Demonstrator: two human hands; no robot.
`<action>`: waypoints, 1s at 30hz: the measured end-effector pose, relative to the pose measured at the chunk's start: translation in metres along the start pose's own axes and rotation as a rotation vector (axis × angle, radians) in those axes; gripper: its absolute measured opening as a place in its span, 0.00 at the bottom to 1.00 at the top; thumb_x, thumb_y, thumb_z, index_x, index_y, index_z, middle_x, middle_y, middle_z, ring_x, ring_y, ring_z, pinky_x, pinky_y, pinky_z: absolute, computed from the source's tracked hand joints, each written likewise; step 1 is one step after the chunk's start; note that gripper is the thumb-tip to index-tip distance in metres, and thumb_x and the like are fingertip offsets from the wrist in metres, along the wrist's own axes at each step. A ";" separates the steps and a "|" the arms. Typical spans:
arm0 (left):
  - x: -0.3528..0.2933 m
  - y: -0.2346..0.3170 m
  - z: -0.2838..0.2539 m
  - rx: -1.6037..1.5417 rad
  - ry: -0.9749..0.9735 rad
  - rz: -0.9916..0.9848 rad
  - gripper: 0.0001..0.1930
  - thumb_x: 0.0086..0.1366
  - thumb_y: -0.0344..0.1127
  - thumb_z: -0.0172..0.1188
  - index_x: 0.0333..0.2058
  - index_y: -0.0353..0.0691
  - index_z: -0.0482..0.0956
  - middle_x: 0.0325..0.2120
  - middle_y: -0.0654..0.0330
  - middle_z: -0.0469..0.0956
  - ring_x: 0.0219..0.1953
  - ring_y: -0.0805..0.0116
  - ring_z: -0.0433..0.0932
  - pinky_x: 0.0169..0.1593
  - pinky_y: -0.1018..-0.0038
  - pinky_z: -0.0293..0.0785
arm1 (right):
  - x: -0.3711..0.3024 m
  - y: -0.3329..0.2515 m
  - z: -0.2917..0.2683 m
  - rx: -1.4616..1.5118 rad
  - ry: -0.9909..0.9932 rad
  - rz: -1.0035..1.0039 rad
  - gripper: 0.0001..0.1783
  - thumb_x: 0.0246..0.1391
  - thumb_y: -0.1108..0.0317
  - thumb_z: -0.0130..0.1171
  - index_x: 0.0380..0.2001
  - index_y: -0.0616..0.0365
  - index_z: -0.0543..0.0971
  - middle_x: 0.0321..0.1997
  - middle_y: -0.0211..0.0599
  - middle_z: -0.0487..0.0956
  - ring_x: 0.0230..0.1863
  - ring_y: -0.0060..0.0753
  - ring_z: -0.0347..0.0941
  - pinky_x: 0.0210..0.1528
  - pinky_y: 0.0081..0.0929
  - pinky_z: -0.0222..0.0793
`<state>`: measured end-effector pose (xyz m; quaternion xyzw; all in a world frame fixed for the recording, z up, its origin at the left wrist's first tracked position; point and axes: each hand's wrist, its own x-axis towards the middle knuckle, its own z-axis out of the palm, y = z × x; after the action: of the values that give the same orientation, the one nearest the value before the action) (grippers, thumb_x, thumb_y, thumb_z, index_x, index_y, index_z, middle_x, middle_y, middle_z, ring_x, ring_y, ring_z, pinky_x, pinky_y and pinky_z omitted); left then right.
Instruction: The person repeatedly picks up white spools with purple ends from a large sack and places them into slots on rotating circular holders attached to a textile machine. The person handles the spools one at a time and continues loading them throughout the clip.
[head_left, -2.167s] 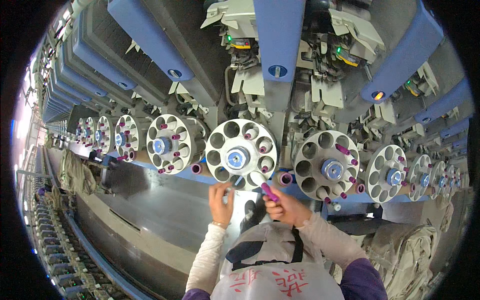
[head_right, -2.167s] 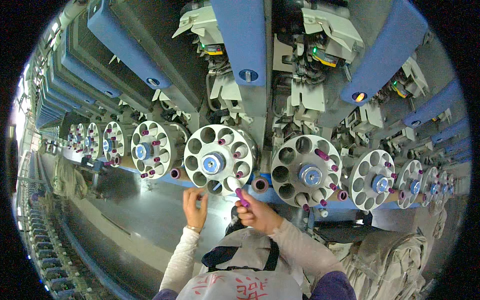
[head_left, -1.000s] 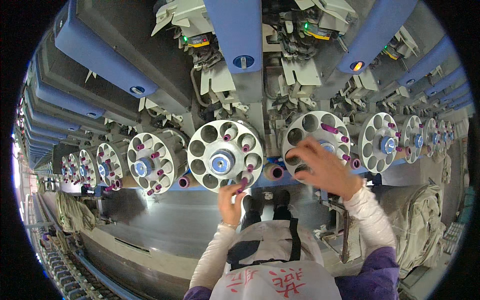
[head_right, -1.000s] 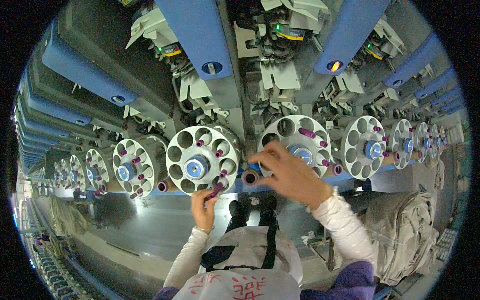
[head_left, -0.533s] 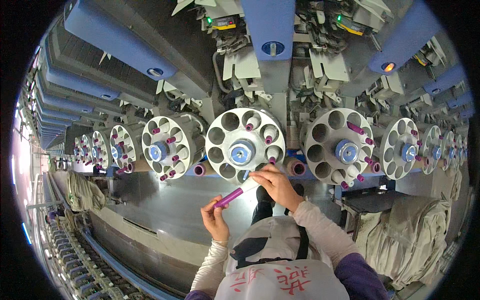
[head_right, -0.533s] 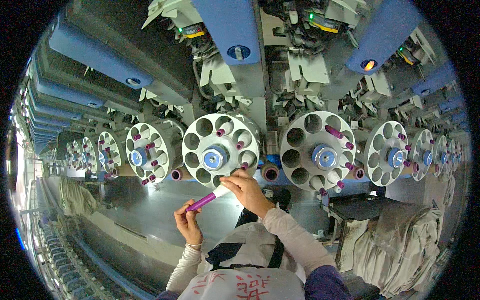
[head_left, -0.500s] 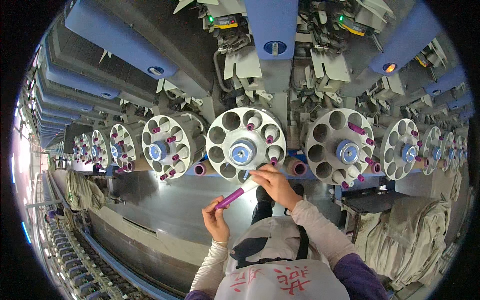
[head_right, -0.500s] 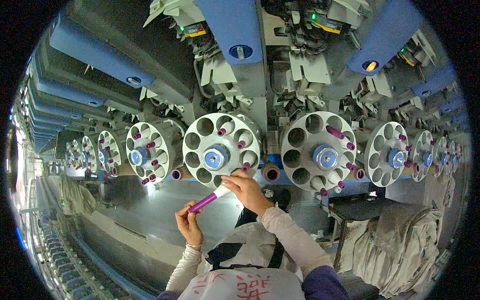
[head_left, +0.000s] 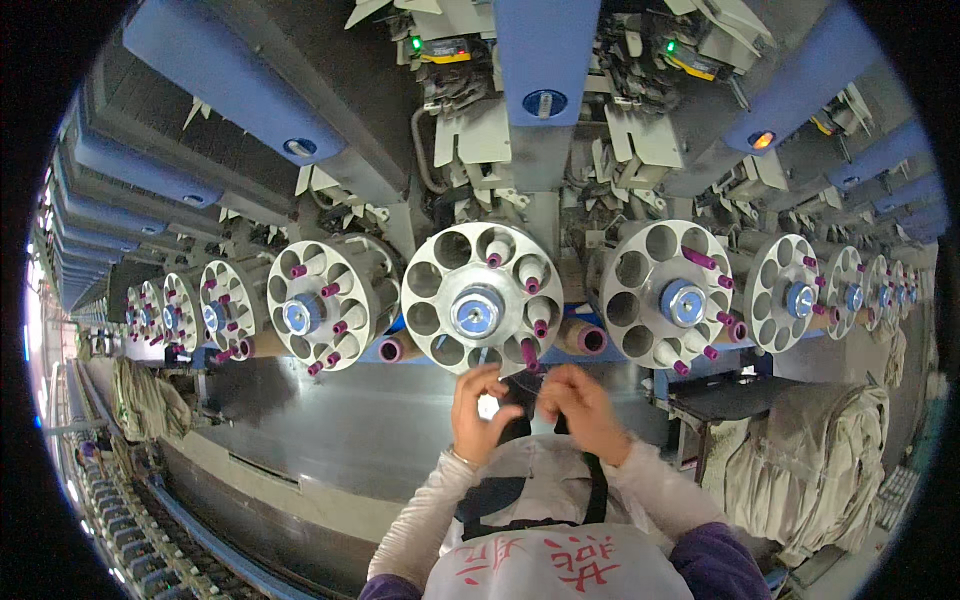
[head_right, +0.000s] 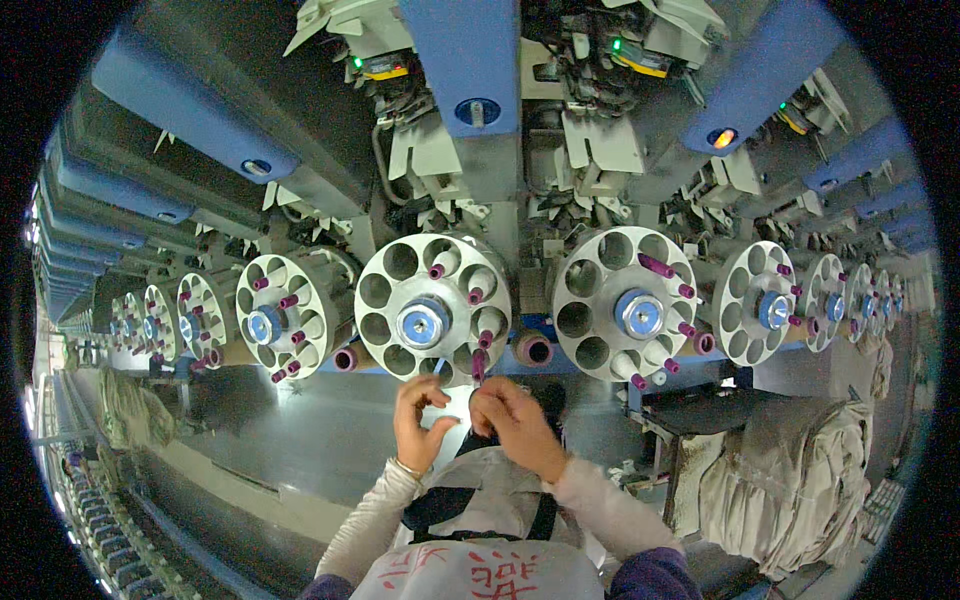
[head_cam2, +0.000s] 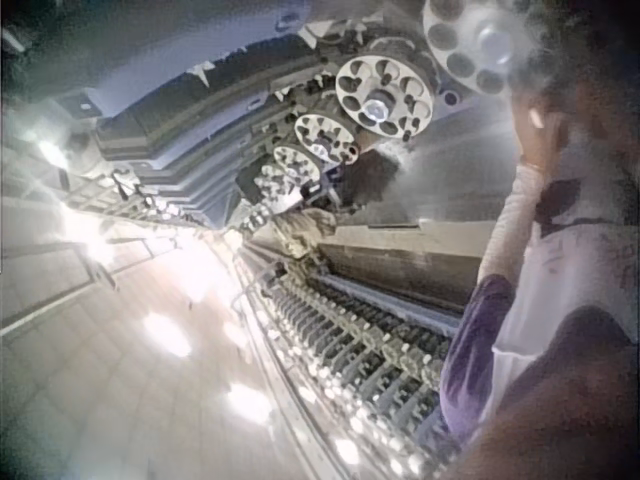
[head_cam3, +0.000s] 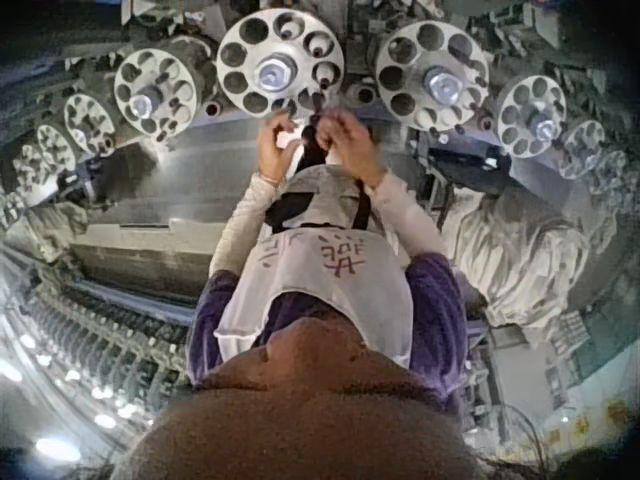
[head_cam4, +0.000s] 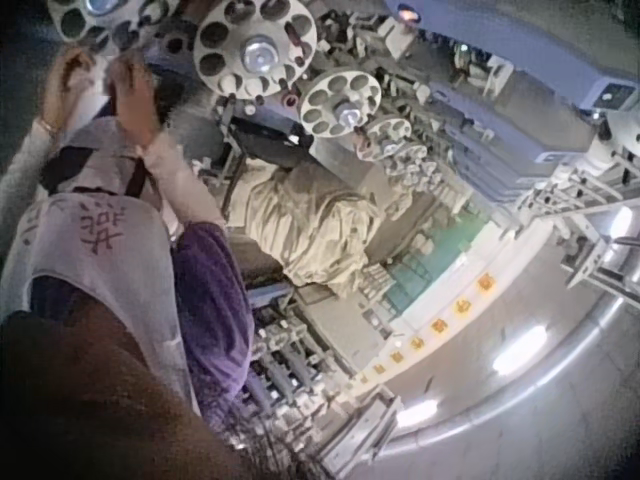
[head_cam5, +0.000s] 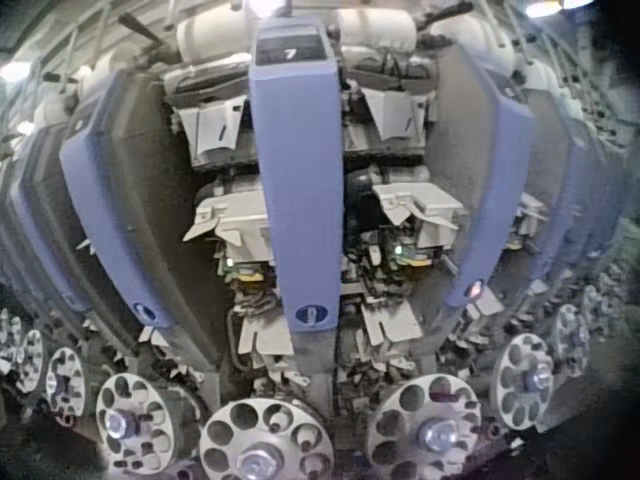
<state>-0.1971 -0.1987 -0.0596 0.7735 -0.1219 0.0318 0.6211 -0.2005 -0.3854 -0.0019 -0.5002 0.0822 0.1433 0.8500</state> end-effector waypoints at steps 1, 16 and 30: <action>0.018 -0.001 0.002 0.261 0.052 0.142 0.25 0.51 0.28 0.72 0.47 0.36 0.71 0.49 0.52 0.70 0.37 0.68 0.74 0.41 0.73 0.74 | -0.009 -0.022 -0.002 0.128 -0.005 0.032 0.09 0.65 0.63 0.51 0.34 0.58 0.72 0.24 0.27 0.73 0.23 0.19 0.63 0.28 0.20 0.62; 0.100 0.037 -0.031 0.402 0.074 0.240 0.10 0.55 0.20 0.62 0.37 0.35 0.80 0.36 0.55 0.80 0.37 0.63 0.78 0.41 0.74 0.73 | 0.102 -0.064 -0.053 -0.607 0.026 -0.532 0.09 0.60 0.68 0.57 0.40 0.57 0.83 0.32 0.30 0.74 0.33 0.22 0.69 0.36 0.19 0.65; 0.141 0.068 -0.008 -0.361 -0.532 -0.296 0.18 0.59 0.32 0.64 0.47 0.31 0.75 0.35 0.61 0.80 0.37 0.73 0.77 0.43 0.76 0.72 | 0.097 -0.155 0.021 -0.620 -0.399 -0.608 0.05 0.56 0.70 0.59 0.32 0.60 0.76 0.32 0.38 0.72 0.33 0.32 0.70 0.37 0.27 0.65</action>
<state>-0.0750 -0.2258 0.0349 0.6418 -0.1695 -0.2833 0.6922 -0.0583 -0.4227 0.1089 -0.6943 -0.2793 -0.0007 0.6633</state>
